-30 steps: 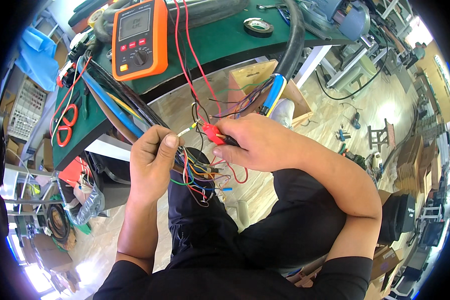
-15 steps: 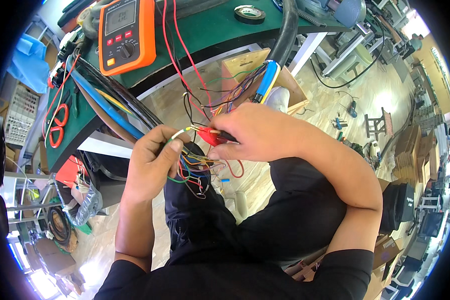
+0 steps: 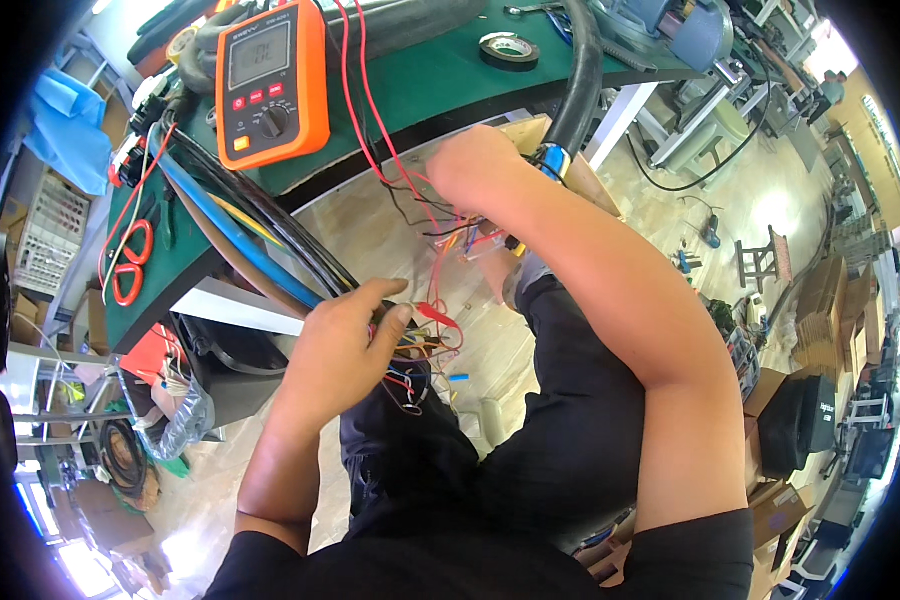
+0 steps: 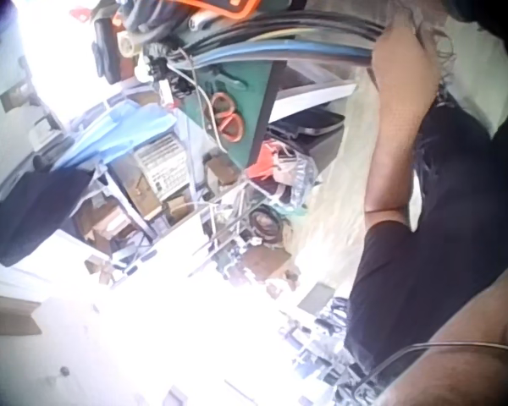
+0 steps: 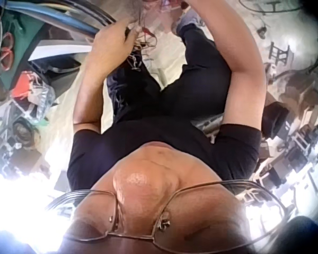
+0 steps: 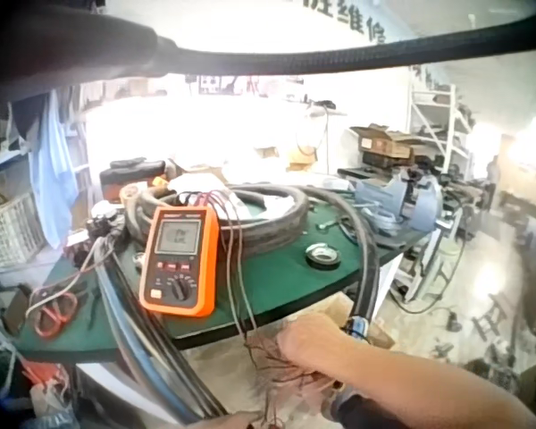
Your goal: The person uses a multimeter to test voltage or continuity on wires within a large bundle, pressing probes against wire tips while turning the meter dial.
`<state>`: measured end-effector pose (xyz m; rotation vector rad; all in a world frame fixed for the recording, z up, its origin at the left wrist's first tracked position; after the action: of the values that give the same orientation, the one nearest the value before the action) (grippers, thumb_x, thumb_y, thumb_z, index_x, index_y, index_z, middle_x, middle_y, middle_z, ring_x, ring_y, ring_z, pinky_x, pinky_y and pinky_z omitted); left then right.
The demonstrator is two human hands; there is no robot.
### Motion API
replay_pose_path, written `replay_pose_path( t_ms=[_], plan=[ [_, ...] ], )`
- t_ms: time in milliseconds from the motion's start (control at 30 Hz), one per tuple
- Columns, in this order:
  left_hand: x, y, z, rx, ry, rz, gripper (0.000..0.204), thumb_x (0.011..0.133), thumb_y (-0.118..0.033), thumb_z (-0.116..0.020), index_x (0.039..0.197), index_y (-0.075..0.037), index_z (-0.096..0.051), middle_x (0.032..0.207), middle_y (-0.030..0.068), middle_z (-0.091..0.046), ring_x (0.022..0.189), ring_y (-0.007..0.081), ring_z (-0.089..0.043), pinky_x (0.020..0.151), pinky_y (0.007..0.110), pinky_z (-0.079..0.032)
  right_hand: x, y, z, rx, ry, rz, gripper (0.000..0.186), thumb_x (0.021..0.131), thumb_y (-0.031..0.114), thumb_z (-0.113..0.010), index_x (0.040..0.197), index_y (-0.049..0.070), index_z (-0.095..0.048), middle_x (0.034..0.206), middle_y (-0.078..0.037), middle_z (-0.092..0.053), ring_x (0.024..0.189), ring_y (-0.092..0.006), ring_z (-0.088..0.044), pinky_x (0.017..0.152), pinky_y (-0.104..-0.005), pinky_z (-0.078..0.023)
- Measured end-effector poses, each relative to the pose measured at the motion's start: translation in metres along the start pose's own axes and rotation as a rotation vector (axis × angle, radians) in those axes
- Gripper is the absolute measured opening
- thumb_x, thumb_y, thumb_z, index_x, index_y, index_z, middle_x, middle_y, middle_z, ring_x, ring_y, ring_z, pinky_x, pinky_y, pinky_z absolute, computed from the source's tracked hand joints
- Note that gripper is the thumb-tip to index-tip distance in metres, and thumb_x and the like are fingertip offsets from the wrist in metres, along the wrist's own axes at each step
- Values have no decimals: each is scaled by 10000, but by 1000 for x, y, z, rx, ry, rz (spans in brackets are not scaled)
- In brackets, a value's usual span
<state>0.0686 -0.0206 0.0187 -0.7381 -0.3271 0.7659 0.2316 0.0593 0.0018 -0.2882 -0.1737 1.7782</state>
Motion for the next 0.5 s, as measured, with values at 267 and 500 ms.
replay_pose_path(
  t_ms=[267, 500],
  plan=[
    [4, 10, 3, -109, -92, -50, 220, 923, -150, -611, 1080, -6, -666, 994, 164, -692, 834, 295, -672, 740, 379, -511, 0, -7, 15, 17, 61, -90, 151, 770, 155, -640, 838, 55, -730, 878, -128, -715, 867, -300, -705, 677, -419, -553],
    [40, 26, -8, -807, -202, 93, 337, 947, -114, -581, 1232, 66, -602, 1092, 124, -690, 1001, 162, -618, 917, 313, -461, -66, -16, 67, 387, -371, -95, 144, 873, 183, -603, 853, 46, -644, 733, -149, -644, 730, -348, -642, 620, -436, -492]
  ],
)
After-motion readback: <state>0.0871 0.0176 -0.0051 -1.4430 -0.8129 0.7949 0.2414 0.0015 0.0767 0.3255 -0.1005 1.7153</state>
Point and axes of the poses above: each hand's wrist, its own x-axis towards the middle knuckle, its own z-axis out of the back of the hand, y = z × x, the point moved 9 cm from there along x, towards the middle knuckle
